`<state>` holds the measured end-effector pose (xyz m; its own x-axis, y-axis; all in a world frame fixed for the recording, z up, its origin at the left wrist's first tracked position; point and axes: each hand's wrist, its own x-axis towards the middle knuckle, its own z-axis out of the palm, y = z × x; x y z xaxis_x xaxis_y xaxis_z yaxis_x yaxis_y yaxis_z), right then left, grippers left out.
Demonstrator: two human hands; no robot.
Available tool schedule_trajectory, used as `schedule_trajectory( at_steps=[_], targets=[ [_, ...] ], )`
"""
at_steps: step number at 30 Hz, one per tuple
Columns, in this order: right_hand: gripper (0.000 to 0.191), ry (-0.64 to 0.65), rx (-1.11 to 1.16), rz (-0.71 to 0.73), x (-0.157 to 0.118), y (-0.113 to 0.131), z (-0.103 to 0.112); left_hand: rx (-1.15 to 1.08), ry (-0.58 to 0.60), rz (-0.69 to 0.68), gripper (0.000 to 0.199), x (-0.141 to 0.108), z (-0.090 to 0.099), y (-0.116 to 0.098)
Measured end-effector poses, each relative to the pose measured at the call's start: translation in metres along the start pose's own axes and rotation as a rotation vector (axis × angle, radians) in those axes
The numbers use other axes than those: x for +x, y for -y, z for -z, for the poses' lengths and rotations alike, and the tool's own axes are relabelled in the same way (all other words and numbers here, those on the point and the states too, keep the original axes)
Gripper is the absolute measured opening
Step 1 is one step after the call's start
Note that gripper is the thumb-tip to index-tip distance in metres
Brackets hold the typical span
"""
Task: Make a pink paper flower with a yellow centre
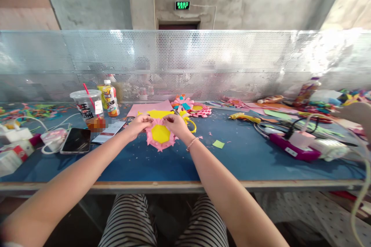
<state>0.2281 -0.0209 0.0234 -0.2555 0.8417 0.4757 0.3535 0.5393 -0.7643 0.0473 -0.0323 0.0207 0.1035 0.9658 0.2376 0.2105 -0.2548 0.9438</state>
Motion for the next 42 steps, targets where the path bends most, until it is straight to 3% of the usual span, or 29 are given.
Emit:
schedule_trajectory(
  at_steps=[4, 10, 19, 26, 36, 42],
  targets=[
    [0.017, -0.003, -0.013, -0.016, -0.002, 0.002, -0.003, 0.062, -0.027, -0.113, 0.017, -0.002, -0.001, -0.003],
    [0.013, 0.034, -0.129, 0.064, -0.005, 0.007, -0.009, 0.062, 0.046, -0.125, 0.017, -0.006, -0.003, -0.005],
    [0.010, 0.055, -0.262, 0.177, -0.009, 0.005, -0.012, -0.032, 0.102, -0.046, 0.017, 0.001, -0.006, 0.011],
    [0.008, 0.078, -0.360, 0.195, -0.011, 0.006, -0.018, -0.018, 0.046, 0.010, 0.019, -0.002, -0.013, 0.008],
    [0.007, 0.106, -0.524, 0.255, -0.013, 0.009, -0.020, -0.005, 0.017, 0.106, 0.026, -0.001, -0.008, 0.011],
    [0.016, 0.068, -0.785, 0.352, -0.017, 0.015, -0.019, -0.175, 0.033, 0.141, 0.032, -0.005, -0.009, 0.003]
  ],
)
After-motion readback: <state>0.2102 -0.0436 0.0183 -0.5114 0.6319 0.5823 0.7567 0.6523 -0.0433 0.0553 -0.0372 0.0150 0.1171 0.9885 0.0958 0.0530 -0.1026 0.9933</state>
